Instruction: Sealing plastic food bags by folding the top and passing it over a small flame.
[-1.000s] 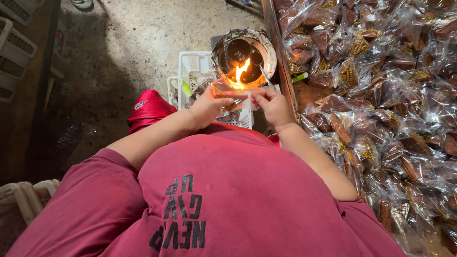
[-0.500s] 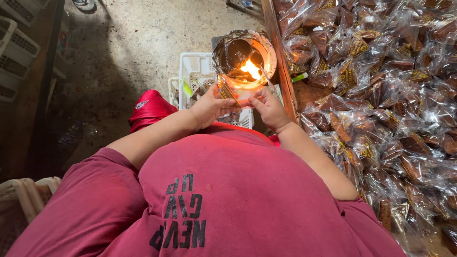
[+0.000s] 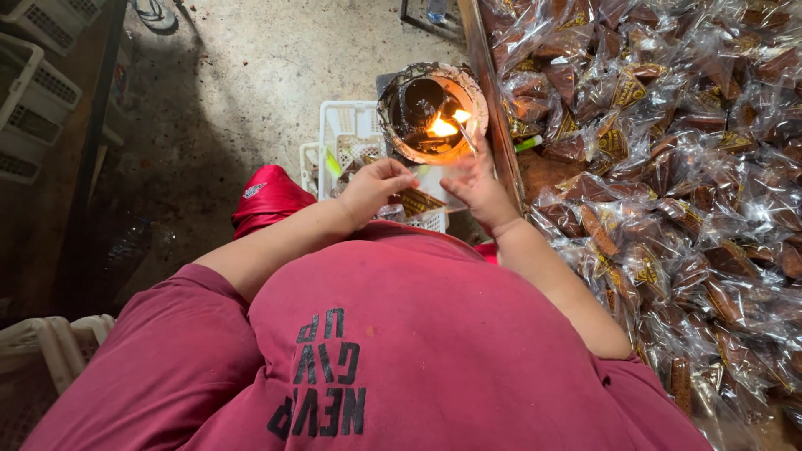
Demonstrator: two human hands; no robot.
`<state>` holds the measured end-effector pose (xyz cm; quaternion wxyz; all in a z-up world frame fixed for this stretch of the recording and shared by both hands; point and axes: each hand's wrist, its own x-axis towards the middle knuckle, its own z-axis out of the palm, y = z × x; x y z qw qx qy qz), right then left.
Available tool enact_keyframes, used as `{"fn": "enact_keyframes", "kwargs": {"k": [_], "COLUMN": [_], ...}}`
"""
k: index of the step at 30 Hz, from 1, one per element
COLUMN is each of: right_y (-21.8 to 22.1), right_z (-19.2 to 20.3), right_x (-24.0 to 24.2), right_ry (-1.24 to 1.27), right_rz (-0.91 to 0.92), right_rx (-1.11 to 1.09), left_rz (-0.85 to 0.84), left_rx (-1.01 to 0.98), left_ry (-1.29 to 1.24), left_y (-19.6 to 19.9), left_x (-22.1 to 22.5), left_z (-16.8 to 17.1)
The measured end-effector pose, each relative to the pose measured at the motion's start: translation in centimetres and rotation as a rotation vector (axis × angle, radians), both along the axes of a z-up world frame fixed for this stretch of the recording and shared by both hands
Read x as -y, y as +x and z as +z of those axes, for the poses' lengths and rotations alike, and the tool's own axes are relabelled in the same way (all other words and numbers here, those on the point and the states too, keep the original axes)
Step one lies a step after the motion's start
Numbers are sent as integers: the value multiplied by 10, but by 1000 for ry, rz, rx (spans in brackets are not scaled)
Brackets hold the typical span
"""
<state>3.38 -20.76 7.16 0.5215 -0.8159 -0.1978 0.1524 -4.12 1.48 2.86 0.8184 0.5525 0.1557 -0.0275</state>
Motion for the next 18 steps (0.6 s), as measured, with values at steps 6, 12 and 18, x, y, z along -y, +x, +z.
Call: {"fn": "enact_keyframes", "kwargs": {"k": [6,12,18], "right_y": [2,20,-7], "right_z": [3,-41,14], "right_x": [0,7,-6], "right_ry": [267,-49,441], "right_rz": [-16,-12,-246], "right_rx": [-363,-216,-754], "left_rz": [23,128,-569], "left_rx": [2,53,197], "left_ry": [-16,222,996], "left_y": [11,19,23], "left_x": [-4,-7,7], "left_z": [-17,-35,-30]}}
